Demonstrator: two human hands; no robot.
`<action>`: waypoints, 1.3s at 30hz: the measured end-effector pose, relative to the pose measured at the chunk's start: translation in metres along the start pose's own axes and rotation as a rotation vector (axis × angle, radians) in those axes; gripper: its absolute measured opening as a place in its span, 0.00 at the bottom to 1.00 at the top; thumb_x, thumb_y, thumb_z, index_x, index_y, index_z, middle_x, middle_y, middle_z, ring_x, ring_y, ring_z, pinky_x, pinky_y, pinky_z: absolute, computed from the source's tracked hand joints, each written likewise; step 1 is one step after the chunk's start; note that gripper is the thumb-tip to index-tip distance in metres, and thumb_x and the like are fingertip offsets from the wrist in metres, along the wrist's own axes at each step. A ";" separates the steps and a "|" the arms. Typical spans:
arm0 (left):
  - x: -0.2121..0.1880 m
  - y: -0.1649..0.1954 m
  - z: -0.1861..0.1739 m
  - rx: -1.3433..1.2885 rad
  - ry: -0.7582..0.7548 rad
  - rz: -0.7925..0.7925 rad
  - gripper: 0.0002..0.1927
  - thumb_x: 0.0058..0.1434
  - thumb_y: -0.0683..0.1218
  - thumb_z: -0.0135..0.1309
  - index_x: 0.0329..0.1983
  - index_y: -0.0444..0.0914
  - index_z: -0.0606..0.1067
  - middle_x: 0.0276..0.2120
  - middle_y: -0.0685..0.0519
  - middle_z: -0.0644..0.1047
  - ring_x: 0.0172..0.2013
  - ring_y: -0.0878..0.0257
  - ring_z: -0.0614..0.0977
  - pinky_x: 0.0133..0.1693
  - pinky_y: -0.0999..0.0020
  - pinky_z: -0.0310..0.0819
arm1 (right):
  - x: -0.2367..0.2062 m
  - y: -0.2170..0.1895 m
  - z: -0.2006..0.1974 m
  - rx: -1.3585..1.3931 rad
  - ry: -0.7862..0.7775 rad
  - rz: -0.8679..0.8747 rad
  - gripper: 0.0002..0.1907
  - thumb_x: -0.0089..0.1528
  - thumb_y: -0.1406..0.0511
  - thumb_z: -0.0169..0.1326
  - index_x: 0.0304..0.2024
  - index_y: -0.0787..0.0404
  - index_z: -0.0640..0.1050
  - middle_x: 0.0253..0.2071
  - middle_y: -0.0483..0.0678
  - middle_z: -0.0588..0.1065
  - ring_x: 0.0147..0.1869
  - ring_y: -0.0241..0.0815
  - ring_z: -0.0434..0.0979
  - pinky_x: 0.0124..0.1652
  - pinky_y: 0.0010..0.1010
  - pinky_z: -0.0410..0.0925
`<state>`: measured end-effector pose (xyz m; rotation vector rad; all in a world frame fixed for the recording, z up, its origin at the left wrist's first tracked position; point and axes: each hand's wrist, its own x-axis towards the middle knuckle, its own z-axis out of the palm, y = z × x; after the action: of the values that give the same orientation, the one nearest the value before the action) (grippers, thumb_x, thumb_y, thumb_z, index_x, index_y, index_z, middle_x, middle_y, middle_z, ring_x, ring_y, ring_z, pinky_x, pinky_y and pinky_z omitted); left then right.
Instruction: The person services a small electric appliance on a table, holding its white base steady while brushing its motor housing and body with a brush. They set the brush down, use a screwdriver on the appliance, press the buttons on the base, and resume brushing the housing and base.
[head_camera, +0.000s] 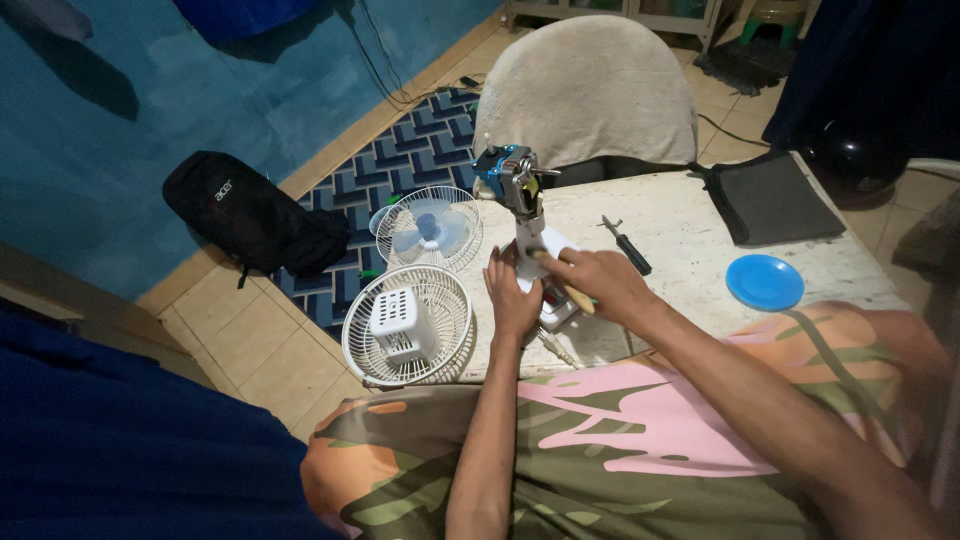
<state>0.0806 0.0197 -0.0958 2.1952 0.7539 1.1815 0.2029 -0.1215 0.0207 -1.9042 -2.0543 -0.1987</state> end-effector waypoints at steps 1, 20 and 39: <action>0.000 0.000 0.000 -0.004 0.002 0.000 0.41 0.54 0.45 0.59 0.73 0.36 0.61 0.69 0.42 0.65 0.74 0.41 0.56 0.71 0.37 0.39 | -0.001 0.001 -0.002 -0.008 0.066 -0.024 0.38 0.47 0.71 0.64 0.61 0.50 0.71 0.41 0.48 0.75 0.38 0.54 0.80 0.33 0.43 0.70; 0.015 0.005 0.004 -0.016 0.029 -0.250 0.45 0.54 0.51 0.62 0.72 0.32 0.59 0.70 0.39 0.63 0.73 0.47 0.59 0.69 0.35 0.25 | 0.003 0.005 -0.005 -0.054 -0.098 -0.029 0.33 0.48 0.71 0.66 0.55 0.46 0.73 0.39 0.45 0.75 0.40 0.52 0.80 0.34 0.46 0.70; 0.077 0.076 -0.031 -0.200 0.251 -0.184 0.38 0.45 0.52 0.76 0.51 0.30 0.69 0.42 0.41 0.80 0.42 0.54 0.83 0.46 0.60 0.76 | 0.005 0.016 0.003 -0.016 -0.080 0.015 0.34 0.44 0.75 0.62 0.54 0.51 0.74 0.42 0.46 0.74 0.46 0.53 0.79 0.38 0.45 0.71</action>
<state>0.1069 0.0250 0.0137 1.7960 0.8781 1.3871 0.2179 -0.1141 0.0174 -1.9667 -2.0948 -0.1381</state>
